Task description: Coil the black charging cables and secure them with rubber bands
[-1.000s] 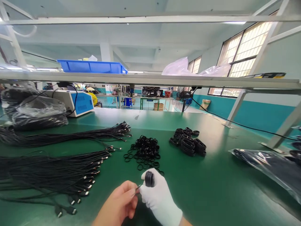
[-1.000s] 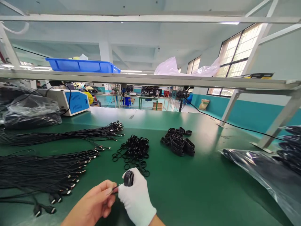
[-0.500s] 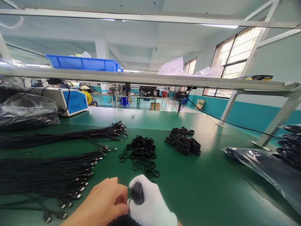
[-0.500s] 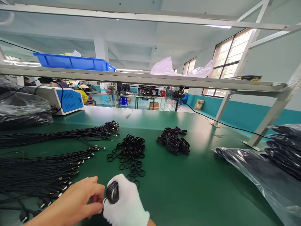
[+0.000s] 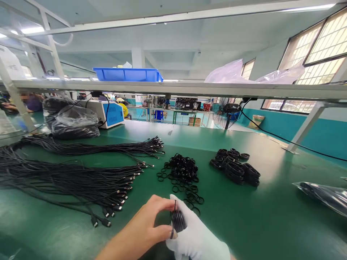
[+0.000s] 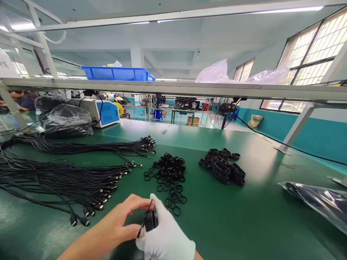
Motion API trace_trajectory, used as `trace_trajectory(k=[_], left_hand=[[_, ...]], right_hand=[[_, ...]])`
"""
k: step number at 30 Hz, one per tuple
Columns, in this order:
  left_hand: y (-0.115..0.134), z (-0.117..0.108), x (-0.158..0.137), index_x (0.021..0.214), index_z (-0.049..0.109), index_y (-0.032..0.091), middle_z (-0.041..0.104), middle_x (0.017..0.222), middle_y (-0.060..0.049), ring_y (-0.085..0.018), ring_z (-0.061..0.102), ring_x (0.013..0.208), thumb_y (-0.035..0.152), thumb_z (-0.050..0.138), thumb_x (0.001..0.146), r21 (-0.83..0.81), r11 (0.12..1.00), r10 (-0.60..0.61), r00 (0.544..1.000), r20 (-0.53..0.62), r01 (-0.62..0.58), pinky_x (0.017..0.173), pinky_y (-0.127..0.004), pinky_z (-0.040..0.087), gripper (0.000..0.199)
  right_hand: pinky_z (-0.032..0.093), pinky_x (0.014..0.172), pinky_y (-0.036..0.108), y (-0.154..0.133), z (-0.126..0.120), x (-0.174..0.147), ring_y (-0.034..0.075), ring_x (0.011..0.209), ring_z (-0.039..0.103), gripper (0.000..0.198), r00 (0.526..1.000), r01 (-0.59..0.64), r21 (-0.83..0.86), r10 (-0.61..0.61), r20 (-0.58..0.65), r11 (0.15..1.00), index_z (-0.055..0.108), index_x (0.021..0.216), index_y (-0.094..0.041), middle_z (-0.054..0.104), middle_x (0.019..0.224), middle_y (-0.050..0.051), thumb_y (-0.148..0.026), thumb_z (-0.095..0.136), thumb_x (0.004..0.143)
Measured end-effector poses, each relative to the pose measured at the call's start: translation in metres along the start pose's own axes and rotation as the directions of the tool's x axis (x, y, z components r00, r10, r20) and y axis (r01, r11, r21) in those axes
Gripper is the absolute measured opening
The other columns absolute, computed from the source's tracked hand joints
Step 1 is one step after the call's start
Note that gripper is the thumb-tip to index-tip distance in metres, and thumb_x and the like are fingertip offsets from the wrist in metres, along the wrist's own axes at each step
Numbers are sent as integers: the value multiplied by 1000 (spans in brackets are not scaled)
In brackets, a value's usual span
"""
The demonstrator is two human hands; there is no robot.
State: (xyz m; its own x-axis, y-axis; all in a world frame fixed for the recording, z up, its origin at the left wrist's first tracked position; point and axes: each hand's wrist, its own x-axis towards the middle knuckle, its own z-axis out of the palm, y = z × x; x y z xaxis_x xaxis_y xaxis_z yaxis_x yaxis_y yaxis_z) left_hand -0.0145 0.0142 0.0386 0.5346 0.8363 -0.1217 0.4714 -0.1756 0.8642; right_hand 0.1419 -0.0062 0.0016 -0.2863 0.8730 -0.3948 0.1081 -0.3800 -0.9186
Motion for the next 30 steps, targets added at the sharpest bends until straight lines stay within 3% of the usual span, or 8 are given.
trace_trajectory(k=[4, 7, 13, 18, 21, 25, 28, 30], left_hand=[[1, 3, -2, 116, 56, 30, 54, 114, 0, -19, 48, 108, 18, 59, 69, 12, 1000, 0, 999, 37, -1, 95, -30, 34, 49], [5, 8, -3, 107, 60, 31, 54, 106, 1, -20, 51, 99, 18, 61, 66, 96, 995, -9, 999, 31, 6, 89, -30, 38, 43], [9, 7, 9, 97, 65, 26, 56, 93, -3, -24, 51, 86, 28, 67, 61, 335, 941, -64, 997, 41, 47, 73, -31, 41, 36], [-4, -15, 20, 84, 71, 20, 68, 80, 0, -20, 58, 77, 26, 58, 69, 161, 985, -107, 951, 290, 61, 68, -25, 41, 20], [-7, -22, 18, 86, 69, 19, 70, 87, 1, -18, 59, 82, 27, 49, 79, -5, 998, -65, 986, 152, 66, 72, -24, 41, 24], [-3, -12, 5, 79, 66, 18, 69, 83, 0, -18, 59, 84, 29, 45, 83, -18, 999, -48, 999, 18, 49, 76, -25, 41, 24], [2, 9, -12, 79, 65, 22, 67, 79, 0, -17, 59, 75, 29, 43, 84, 253, 967, 8, 991, -133, 27, 67, -24, 42, 24], [5, 26, -25, 78, 67, 25, 66, 74, -1, -17, 57, 69, 23, 43, 83, 549, 836, 149, 963, -225, 0, 61, -25, 39, 24]], right_hand=[[47, 67, 30, 16, -4, 9, 18, 77, 62, 108, 986, 149, -26, -151, -75, 988, 5, 143, -10, 62, 101, 13, -18, 65, 54], [41, 90, 35, 23, -9, 12, 26, 108, 52, 111, 969, 229, -168, -241, -59, 959, 5, 142, -3, 47, 127, 20, -21, 65, 51], [44, 74, 35, 22, -10, 7, 24, 82, 59, 110, 941, 280, -381, -331, -73, 881, -5, 143, -9, 64, 94, 9, -17, 61, 56], [43, 61, 26, 2, -4, 4, 14, 66, 56, 54, 953, 204, -260, -252, -166, 944, 52, 108, -19, 60, 72, -1, -13, 57, 55], [30, 39, 20, -6, -7, 1, 8, 41, 43, 28, 994, 75, -52, -79, -77, 996, 48, 83, -20, 46, 51, -8, -15, 52, 56], [28, 35, 18, -4, -12, -1, 6, 39, 42, 35, 986, 28, 190, -58, 157, 981, 43, 82, -20, 47, 52, -9, -10, 54, 51], [27, 35, 18, -7, -13, -4, 5, 35, 40, 38, 994, -2, 185, -19, 112, 983, 42, 83, -20, 46, 54, -10, -6, 49, 47], [23, 35, 18, -12, -14, -7, 5, 35, 36, 39, 998, 39, 112, -45, 51, 993, 42, 82, -21, 40, 49, -12, -5, 47, 46]])
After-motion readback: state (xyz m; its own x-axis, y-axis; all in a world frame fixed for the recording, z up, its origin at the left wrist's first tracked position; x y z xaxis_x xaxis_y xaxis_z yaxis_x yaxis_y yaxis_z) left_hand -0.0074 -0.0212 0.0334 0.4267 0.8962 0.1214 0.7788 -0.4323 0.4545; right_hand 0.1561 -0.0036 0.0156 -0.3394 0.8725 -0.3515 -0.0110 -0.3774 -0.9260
